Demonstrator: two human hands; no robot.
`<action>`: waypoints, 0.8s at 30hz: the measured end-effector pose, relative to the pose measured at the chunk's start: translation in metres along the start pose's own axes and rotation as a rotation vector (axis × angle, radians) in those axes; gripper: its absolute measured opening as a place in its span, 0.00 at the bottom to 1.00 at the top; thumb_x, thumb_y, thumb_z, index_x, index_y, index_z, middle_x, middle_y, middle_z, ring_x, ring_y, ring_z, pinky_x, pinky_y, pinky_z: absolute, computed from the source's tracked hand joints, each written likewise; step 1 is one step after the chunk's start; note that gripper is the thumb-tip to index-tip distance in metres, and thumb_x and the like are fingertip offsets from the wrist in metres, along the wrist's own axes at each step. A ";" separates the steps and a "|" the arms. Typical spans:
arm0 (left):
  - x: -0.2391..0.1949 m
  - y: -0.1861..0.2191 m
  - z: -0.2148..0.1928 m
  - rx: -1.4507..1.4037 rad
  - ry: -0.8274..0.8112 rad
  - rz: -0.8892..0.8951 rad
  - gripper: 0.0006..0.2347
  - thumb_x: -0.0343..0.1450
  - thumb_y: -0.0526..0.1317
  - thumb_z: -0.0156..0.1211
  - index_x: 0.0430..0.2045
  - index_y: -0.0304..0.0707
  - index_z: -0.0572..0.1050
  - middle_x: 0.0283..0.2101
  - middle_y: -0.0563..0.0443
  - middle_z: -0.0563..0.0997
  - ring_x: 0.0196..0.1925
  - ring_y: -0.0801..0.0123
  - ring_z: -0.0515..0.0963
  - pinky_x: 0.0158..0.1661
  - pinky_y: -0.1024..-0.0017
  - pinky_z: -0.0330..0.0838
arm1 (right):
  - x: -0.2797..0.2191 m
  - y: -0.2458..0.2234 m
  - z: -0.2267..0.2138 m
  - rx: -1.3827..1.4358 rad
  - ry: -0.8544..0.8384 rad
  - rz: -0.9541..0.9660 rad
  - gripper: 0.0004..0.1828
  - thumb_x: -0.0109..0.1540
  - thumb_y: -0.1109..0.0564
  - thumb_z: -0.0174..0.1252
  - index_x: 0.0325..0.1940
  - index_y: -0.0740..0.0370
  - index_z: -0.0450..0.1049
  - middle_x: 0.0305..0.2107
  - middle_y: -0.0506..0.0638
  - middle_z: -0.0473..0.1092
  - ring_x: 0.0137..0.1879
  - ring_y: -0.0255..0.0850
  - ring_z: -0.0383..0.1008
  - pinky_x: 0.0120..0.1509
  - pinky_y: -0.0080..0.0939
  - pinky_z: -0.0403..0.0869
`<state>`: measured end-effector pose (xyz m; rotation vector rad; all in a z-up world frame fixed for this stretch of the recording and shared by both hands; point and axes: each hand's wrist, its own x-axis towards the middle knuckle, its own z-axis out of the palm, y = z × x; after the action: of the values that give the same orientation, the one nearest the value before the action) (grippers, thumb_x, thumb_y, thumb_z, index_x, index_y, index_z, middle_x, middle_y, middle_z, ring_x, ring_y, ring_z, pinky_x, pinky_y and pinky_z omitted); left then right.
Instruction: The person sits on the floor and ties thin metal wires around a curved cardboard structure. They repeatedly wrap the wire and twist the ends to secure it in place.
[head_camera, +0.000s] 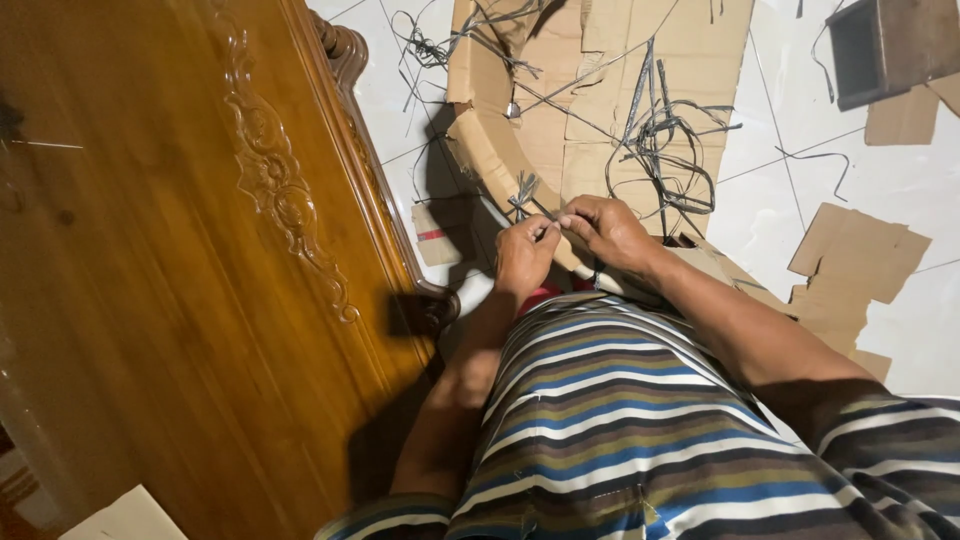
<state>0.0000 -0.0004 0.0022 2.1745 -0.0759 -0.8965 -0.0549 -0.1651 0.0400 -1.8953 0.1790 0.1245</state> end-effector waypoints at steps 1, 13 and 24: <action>-0.001 -0.002 0.002 -0.001 0.000 0.000 0.08 0.70 0.48 0.60 0.33 0.53 0.84 0.38 0.48 0.86 0.48 0.52 0.84 0.44 0.57 0.78 | -0.001 0.012 0.002 0.000 0.000 0.000 0.08 0.69 0.55 0.58 0.41 0.63 0.76 0.30 0.63 0.74 0.38 0.58 0.76 0.47 0.54 0.73; 0.000 0.001 0.002 -0.036 0.088 -0.013 0.08 0.70 0.45 0.60 0.34 0.46 0.84 0.37 0.45 0.86 0.49 0.50 0.84 0.47 0.53 0.77 | -0.009 0.006 0.019 0.053 0.133 0.057 0.08 0.64 0.60 0.63 0.46 0.63 0.75 0.32 0.64 0.76 0.41 0.61 0.79 0.44 0.56 0.75; -0.020 0.035 -0.016 -0.101 0.072 -0.106 0.16 0.68 0.44 0.56 0.48 0.41 0.72 0.41 0.44 0.86 0.53 0.52 0.83 0.57 0.51 0.73 | -0.004 0.036 0.039 -0.183 0.251 -0.122 0.06 0.64 0.62 0.63 0.44 0.60 0.77 0.32 0.57 0.77 0.42 0.57 0.79 0.43 0.53 0.78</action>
<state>0.0028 -0.0086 0.0443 2.1306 0.1188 -0.8608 -0.0655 -0.1392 -0.0054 -2.0960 0.2278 -0.1864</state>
